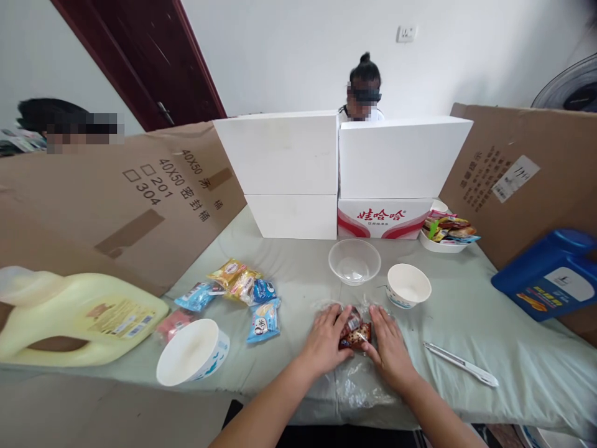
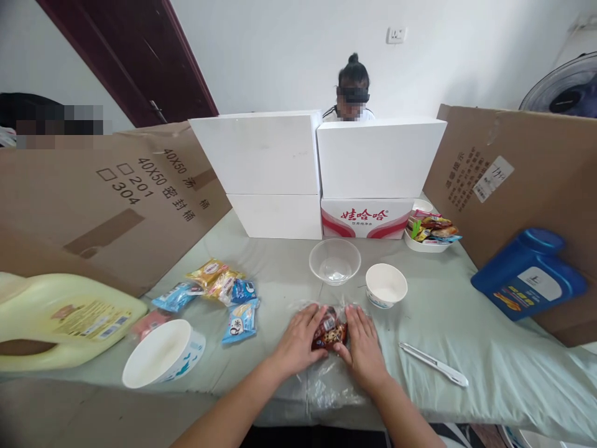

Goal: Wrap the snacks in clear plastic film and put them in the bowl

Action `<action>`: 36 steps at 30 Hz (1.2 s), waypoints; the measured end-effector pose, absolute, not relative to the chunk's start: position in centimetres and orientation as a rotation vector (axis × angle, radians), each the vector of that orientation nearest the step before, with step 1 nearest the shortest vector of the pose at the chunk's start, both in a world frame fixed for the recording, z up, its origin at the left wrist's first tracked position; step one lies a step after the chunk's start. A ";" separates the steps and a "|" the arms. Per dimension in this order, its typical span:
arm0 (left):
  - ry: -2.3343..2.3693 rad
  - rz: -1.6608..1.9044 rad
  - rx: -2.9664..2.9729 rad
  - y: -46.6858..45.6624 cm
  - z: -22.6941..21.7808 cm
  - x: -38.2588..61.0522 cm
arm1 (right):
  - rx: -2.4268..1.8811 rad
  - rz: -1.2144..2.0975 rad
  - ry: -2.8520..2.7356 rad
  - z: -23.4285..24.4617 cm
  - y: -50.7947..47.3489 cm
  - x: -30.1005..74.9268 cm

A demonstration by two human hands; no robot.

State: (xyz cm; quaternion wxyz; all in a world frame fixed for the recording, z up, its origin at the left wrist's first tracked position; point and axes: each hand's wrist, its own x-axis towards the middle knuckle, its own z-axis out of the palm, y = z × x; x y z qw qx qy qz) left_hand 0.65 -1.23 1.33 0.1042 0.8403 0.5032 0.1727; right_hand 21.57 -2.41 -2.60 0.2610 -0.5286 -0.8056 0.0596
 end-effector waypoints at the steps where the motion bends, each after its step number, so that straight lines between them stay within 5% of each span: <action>1: 1.565 0.508 2.447 -1.1 1.1 0.4 | -1.492 0.110 -2.169 -3.0 -2.5 21.5; 24: 1.274 0.252 2.777 1.5 3.9 1.8 | -1.612 0.147 -2.353 -2.9 -2.8 20.8; 32: 1.302 0.822 1.648 6.8 7.5 -4.7 | -1.735 0.357 -2.396 -1.5 -2.8 20.6; 36: 1.432 1.252 1.568 11.0 10.2 -5.1 | -1.737 0.373 -2.389 -1.5 -2.8 20.5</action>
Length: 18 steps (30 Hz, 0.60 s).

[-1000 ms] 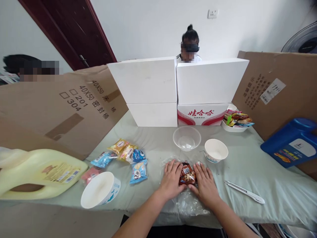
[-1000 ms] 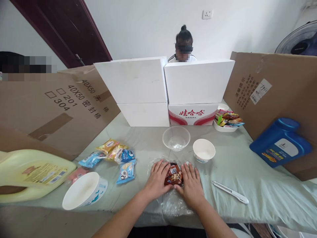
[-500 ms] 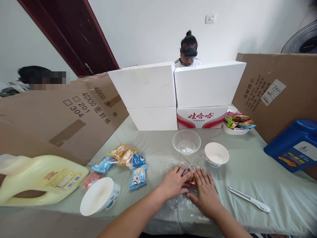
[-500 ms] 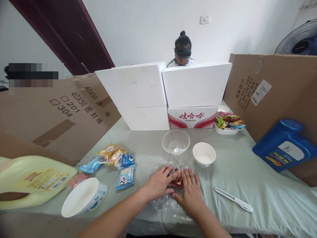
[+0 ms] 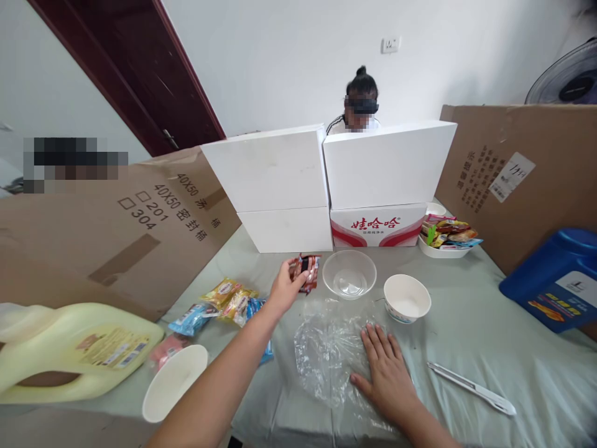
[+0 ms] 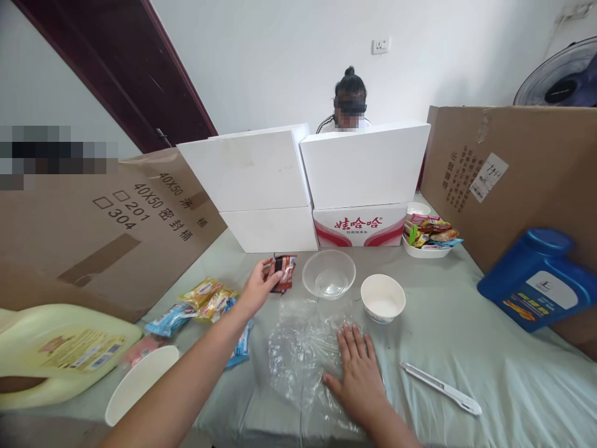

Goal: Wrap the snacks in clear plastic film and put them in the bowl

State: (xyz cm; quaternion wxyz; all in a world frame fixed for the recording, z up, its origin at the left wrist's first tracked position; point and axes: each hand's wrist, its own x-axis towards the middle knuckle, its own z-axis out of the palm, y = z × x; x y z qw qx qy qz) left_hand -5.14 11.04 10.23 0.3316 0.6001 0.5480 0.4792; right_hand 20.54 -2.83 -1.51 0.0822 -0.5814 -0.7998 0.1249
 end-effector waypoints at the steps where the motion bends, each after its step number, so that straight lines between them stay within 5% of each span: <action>1: 1.449 1.302 1.670 12.1 10.8 -4.3 | -1.736 0.372 -2.387 -1.6 -2.8 20.5; 10: 1.423 0.790 2.421 17.5 12.5 4.5 | -1.730 0.315 -2.365 -2.3 -2.8 20.6; 18: 0.988 0.668 2.699 2.8 7.2 5.2 | -1.761 0.291 -2.404 -1.3 -2.6 20.2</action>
